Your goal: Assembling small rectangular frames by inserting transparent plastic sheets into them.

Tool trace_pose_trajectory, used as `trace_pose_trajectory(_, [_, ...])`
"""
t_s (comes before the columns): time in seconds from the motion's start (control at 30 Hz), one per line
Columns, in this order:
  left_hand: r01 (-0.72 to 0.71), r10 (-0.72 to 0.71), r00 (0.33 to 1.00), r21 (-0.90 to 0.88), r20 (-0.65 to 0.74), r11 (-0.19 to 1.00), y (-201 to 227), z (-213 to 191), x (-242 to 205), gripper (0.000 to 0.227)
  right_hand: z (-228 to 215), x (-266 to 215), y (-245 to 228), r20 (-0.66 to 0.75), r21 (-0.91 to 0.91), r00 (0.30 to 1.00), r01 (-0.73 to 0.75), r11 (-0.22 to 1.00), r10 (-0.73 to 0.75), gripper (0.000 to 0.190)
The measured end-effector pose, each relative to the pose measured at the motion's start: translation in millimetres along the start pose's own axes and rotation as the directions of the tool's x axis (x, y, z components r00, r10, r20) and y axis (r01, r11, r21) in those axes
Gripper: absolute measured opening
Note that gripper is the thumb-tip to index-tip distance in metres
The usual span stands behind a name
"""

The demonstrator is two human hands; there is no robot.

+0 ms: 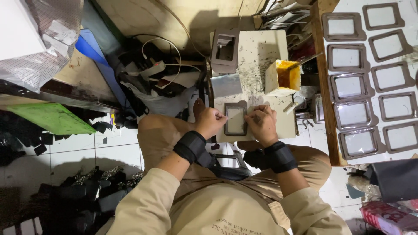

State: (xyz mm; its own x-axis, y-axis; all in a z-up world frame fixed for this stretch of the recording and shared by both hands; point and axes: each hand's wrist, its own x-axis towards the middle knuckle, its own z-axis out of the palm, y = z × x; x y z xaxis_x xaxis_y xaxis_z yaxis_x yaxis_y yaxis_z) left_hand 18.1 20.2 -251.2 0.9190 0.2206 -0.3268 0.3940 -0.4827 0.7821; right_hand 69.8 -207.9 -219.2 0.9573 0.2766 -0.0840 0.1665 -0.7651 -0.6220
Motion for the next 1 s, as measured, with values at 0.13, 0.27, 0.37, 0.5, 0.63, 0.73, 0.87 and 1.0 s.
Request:
trace_pose_trajectory(0.13, [0.004, -0.004, 1.0, -0.01, 0.005, 1.0, 14.6, -12.0, -8.2, 0.02, 0.2, -0.1, -0.6, -0.007, -0.007, 1.0, -0.002, 1.0, 0.002, 0.017])
trace_pose_trajectory(0.27, [-0.008, 0.008, 1.0, -0.011, 0.0, 1.0, 17.3, -13.2, -9.7, 0.018, 4.0, 1.0, 2.3, -0.01, -0.022, 1.0, -0.005, 1.0, 0.004, 0.019])
trace_pose_trajectory(0.37, [-0.011, 0.011, 1.0, -0.014, -0.011, 1.0, 19.4, -13.9, -10.6, 0.017, 6.9, 2.4, 6.2, -0.012, -0.032, 1.0, -0.008, 0.999, 0.008, 0.021])
trace_pose_trajectory(0.5, [-0.013, 0.013, 1.0, -0.019, -0.002, 1.0, 23.2, -17.1, -13.1, 0.02, 7.9, 3.1, 5.7, -0.015, -0.028, 1.0, -0.009, 1.0, 0.009, 0.021])
trace_pose_trajectory(0.63, [0.0, 0.0, 1.0, -0.013, 0.009, 1.0, 24.6, -17.1, -12.7, 0.02, 8.2, 3.3, 7.2, -0.02, -0.025, 1.0, -0.004, 1.0, 0.004, 0.021])
trace_pose_trajectory(0.73, [0.002, -0.002, 1.0, -0.017, -0.003, 1.0, 25.1, -17.1, -12.4, 0.019, 9.1, 3.5, 8.5, -0.014, -0.014, 1.0, -0.011, 1.0, 0.011, 0.021])
trace_pose_trajectory(0.87, [0.008, -0.008, 1.0, -0.007, 0.009, 1.0, 25.5, -17.1, -12.9, 0.02, 9.3, 4.1, 8.0, -0.016, -0.031, 1.0, -0.018, 0.999, 0.018, 0.022])
trace_pose_trajectory(1.0, [-0.009, 0.009, 1.0, 0.011, 0.003, 1.0, 26.3, -16.5, -12.8, 0.02, 9.7, 3.4, 8.0, -0.005, -0.045, 0.999, -0.036, 0.998, 0.035, 0.022])
